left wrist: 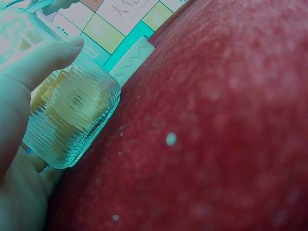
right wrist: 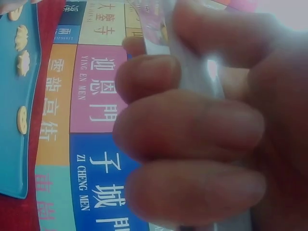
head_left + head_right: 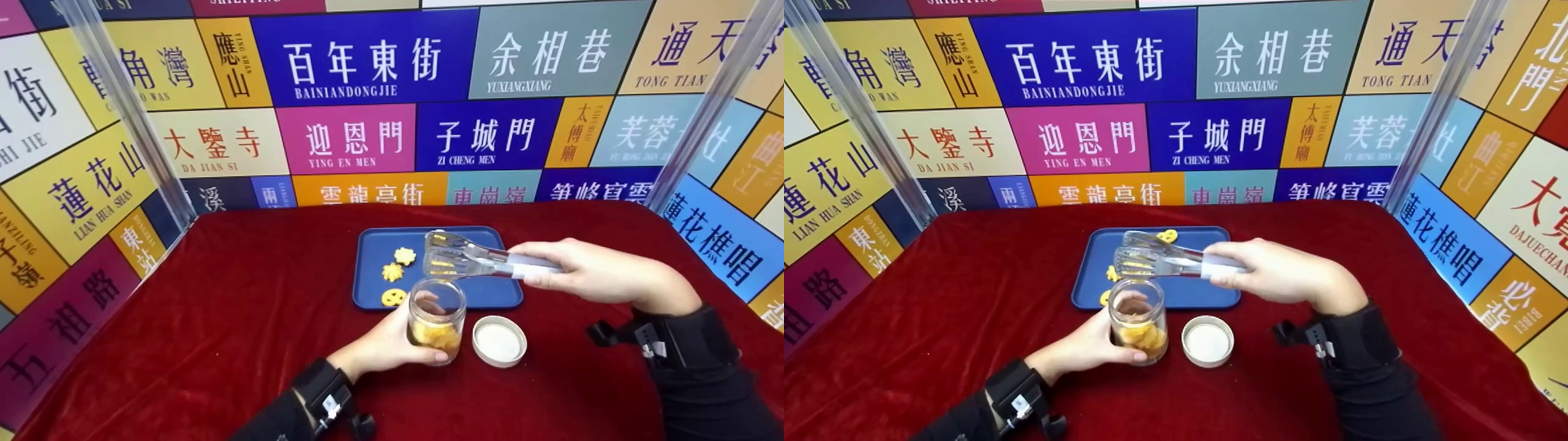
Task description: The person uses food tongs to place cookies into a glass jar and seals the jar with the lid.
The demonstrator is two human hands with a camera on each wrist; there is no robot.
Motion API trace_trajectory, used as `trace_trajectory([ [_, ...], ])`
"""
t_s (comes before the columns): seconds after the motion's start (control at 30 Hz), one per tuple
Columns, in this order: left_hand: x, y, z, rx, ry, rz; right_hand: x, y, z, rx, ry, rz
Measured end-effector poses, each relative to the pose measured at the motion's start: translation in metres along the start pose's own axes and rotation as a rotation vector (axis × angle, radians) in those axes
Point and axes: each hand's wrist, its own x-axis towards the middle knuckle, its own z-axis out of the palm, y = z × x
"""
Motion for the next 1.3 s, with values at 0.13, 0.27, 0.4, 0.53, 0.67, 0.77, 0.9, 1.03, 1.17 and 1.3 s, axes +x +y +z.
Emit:
trace_trajectory([
  [0.13,0.0,-0.001,0.0,0.007,0.002,0.0,-0.002,0.0,-0.001,-0.027,-0.019,0.011],
  [0.27,0.001,0.0,0.0,0.005,-0.004,0.003,-0.004,-0.001,-0.002,-0.045,-0.035,0.03],
  [0.4,0.001,0.0,0.001,-0.002,-0.008,0.005,-0.004,-0.003,-0.002,-0.057,-0.039,0.031],
  [0.53,0.001,0.001,0.0,-0.006,-0.007,0.008,-0.004,-0.004,-0.001,-0.053,-0.047,0.023],
  [0.67,0.0,0.001,0.0,-0.003,-0.006,0.006,-0.003,-0.006,0.0,-0.047,-0.051,0.005],
  [0.77,0.0,0.001,0.0,0.002,-0.006,0.004,-0.003,-0.009,0.0,-0.045,-0.049,-0.017],
  [0.9,0.001,0.0,0.0,0.005,-0.011,0.008,-0.003,-0.011,0.0,-0.04,-0.051,-0.002],
  [1.03,0.001,0.0,0.0,0.0,-0.014,0.011,-0.004,-0.011,-0.001,-0.045,-0.05,0.021],
  [1.17,0.001,0.0,0.0,0.002,-0.015,0.007,-0.004,-0.011,-0.001,-0.044,-0.051,0.026],
  [1.3,0.001,0.0,0.0,0.0,-0.009,0.001,-0.004,-0.011,0.0,-0.022,-0.051,0.059],
])
